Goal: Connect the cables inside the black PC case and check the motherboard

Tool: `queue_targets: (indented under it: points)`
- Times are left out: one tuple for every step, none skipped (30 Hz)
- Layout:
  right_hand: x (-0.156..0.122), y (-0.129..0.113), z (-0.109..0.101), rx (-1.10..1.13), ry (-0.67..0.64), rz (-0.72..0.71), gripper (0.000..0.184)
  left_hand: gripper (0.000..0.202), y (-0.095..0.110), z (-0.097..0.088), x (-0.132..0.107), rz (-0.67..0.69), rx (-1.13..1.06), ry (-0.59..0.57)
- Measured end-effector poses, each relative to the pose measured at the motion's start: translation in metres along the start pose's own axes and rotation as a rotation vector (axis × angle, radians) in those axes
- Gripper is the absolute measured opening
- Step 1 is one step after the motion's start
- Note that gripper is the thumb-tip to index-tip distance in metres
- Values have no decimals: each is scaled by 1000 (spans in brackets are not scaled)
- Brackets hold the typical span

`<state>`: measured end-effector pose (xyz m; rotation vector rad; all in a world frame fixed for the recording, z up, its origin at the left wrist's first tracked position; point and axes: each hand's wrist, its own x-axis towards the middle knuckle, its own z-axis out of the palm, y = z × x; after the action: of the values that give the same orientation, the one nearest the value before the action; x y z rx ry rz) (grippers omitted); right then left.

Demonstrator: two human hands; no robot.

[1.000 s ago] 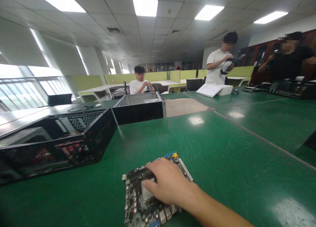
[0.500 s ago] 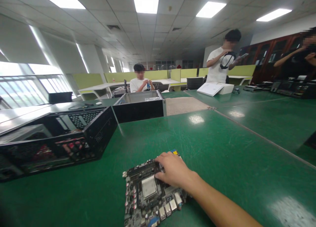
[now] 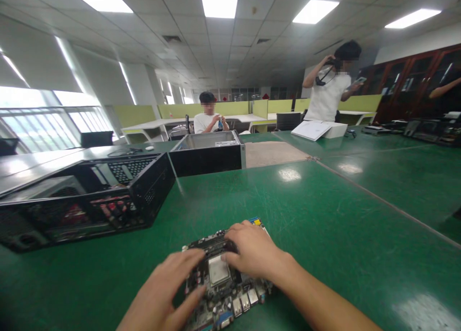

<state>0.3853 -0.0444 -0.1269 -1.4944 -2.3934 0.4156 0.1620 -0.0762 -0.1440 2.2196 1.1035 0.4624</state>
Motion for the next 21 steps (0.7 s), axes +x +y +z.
queue_targets:
  points:
    - [-1,-5,0,0,-8,-20,36,47,-13,-7,13,-65,133,101]
    - [-2,-8,1,-6,-8,-31,36,50,-23,-11,25,-108,238,173]
    - [-1,-9,4,-19,5,-30,37,52,-32,-14,34,-139,332,224]
    - [0,-9,6,-36,24,-19,39,53,-38,-14,40,-153,399,241]
    - [2,-7,9,-54,44,-2,41,53,-41,-12,45,-156,429,231]
    - [3,-4,11,-70,61,18,44,53,-43,-10,48,-155,438,206]
    - [4,-1,13,-82,72,39,46,53,-43,-8,49,-155,433,179]
    - [4,1,15,-89,73,56,48,53,-42,-6,50,-153,418,151]
    - [3,2,16,-90,65,63,49,53,-41,-4,50,-143,399,125]
    - [1,0,17,-85,55,61,51,53,-40,-3,49,-131,378,110]
    - [-1,-4,20,-74,50,49,52,53,-40,-3,49,-121,362,104]
    - [-4,-11,23,-59,46,24,54,53,-40,-3,49,-113,352,101]
    - [-7,-19,29,-43,39,-14,56,51,-41,-4,49,-108,348,99]
    - [-9,-29,36,-32,30,-56,58,50,-42,-5,49,-108,350,98]
    - [-11,-38,46,-33,19,-91,59,49,-43,-6,49,-113,354,98]
    - [-12,-47,58,-50,8,-108,56,48,-44,-6,50,-115,360,95]
    - [-12,-54,70,-79,-1,-109,51,46,-46,-6,51,-113,367,88]
    - [-11,-59,82,-115,2,-90,46,45,-48,-6,51,-112,372,81]
    - [-11,-62,92,-152,13,-57,44,46,-50,-5,52,-113,374,80]
    - [-10,-64,101,-180,24,-24,44,48,-52,-4,53,-118,370,89]
    - [-10,-64,108,-197,25,-1,44,50,-55,-2,53,-125,360,106]
